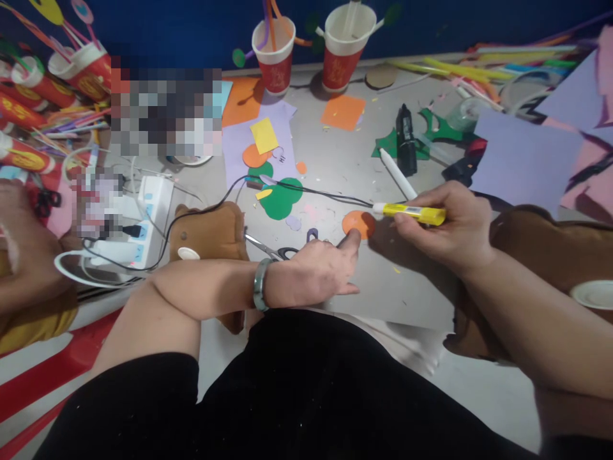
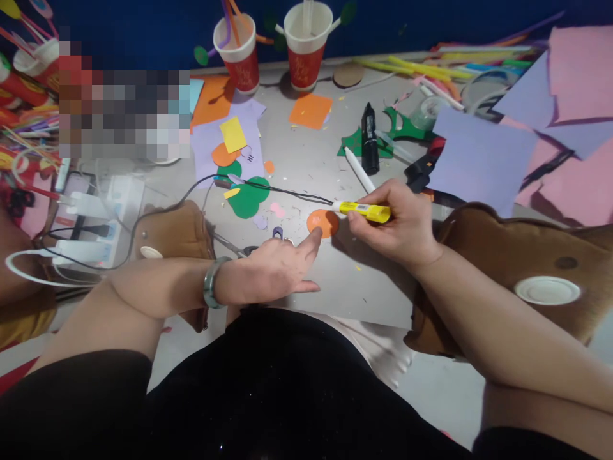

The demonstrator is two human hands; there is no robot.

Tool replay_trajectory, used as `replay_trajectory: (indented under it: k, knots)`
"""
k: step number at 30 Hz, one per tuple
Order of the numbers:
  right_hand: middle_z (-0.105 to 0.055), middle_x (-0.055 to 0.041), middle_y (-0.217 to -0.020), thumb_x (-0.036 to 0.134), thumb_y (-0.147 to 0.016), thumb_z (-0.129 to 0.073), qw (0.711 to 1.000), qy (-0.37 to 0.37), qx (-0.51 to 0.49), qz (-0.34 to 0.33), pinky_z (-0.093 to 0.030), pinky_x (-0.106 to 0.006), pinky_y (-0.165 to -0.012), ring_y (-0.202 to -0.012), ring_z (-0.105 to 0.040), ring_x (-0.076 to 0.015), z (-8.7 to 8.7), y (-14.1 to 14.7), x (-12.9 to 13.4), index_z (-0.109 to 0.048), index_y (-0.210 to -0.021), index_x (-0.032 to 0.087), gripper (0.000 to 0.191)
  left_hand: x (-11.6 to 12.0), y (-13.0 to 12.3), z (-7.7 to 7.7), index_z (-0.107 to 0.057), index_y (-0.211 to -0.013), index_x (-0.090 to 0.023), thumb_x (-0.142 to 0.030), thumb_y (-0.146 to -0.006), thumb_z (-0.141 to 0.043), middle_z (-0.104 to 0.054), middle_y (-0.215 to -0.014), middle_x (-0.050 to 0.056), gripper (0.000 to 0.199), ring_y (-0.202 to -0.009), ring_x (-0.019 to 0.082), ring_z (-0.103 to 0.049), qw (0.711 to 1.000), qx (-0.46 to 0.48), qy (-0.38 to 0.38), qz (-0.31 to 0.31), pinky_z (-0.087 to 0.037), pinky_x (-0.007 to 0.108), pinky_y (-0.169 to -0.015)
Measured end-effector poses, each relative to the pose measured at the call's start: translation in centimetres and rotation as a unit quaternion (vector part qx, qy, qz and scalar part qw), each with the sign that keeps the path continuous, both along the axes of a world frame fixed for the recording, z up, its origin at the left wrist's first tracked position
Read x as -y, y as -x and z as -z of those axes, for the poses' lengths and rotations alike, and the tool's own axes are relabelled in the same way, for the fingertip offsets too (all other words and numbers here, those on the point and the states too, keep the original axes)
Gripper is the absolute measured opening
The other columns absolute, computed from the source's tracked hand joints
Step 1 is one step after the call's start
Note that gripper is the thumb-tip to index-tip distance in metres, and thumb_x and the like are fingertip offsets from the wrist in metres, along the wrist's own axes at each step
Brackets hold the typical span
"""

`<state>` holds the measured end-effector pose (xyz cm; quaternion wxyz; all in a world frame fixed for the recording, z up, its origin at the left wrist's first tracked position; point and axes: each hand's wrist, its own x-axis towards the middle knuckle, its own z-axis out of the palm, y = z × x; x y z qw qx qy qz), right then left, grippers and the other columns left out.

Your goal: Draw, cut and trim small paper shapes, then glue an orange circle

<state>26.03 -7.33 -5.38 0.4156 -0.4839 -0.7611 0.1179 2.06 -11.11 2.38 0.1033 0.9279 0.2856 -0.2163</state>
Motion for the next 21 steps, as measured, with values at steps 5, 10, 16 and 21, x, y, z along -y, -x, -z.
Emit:
replay_trajectory:
  k: [5, 10, 16, 21]
  knots:
    - [-0.069, 0.0021, -0.063, 0.037, -0.08, -0.076, 0.998, 0.011, 0.007, -0.061, -0.041, -0.024, -0.04, -0.042, -0.056, -0.0121, -0.31, 0.08, -0.07, -0.06, -0.081, 0.025, 0.019, 0.17, 0.2, 0.79, -0.051, -0.159, -0.003, -0.061, -0.108, -0.045, -0.035, -0.169, 0.037, 0.078, -0.077, 0.02, -0.076, 1.0, 0.018, -0.021, 0.006, -0.054, 0.033, -0.06]
    - [-0.071, 0.002, -0.062, 0.04, -0.088, -0.072, 0.987, 0.025, 0.088, -0.134, -0.042, -0.024, -0.042, -0.045, -0.06, -0.0121, -0.46, 0.68, -0.11, -0.059, -0.08, 0.026, 0.021, 0.27, 0.5, 0.77, -0.052, -0.157, 0.001, -0.06, -0.108, -0.044, -0.038, -0.167, 0.039, 0.079, -0.077, 0.019, -0.076, 0.999, 0.027, -0.04, 0.019, -0.054, 0.031, -0.062]
    - [-0.069, 0.003, -0.062, 0.034, -0.087, -0.077, 0.995, -0.062, 0.041, -0.074, -0.044, -0.022, -0.042, -0.044, -0.059, -0.0118, -0.1, 0.76, -0.11, -0.061, -0.085, 0.025, 0.018, 0.29, 0.47, 0.72, -0.054, -0.156, 0.0, -0.06, -0.108, -0.044, -0.032, -0.17, 0.038, 0.077, -0.079, 0.02, -0.077, 0.999, 0.014, -0.034, 0.021, -0.054, 0.031, -0.061]
    - [-0.068, 0.0015, -0.066, 0.031, -0.083, -0.078, 0.995, -0.072, 0.019, -0.067, -0.044, -0.023, -0.041, -0.044, -0.058, -0.0119, -0.52, 0.46, 0.1, -0.059, -0.086, 0.025, 0.02, 0.21, 0.22, 0.65, -0.052, -0.157, 0.0, -0.062, -0.107, -0.045, -0.033, -0.172, 0.034, 0.08, -0.078, 0.02, -0.077, 0.999, 0.012, -0.031, 0.016, -0.056, 0.033, -0.059]
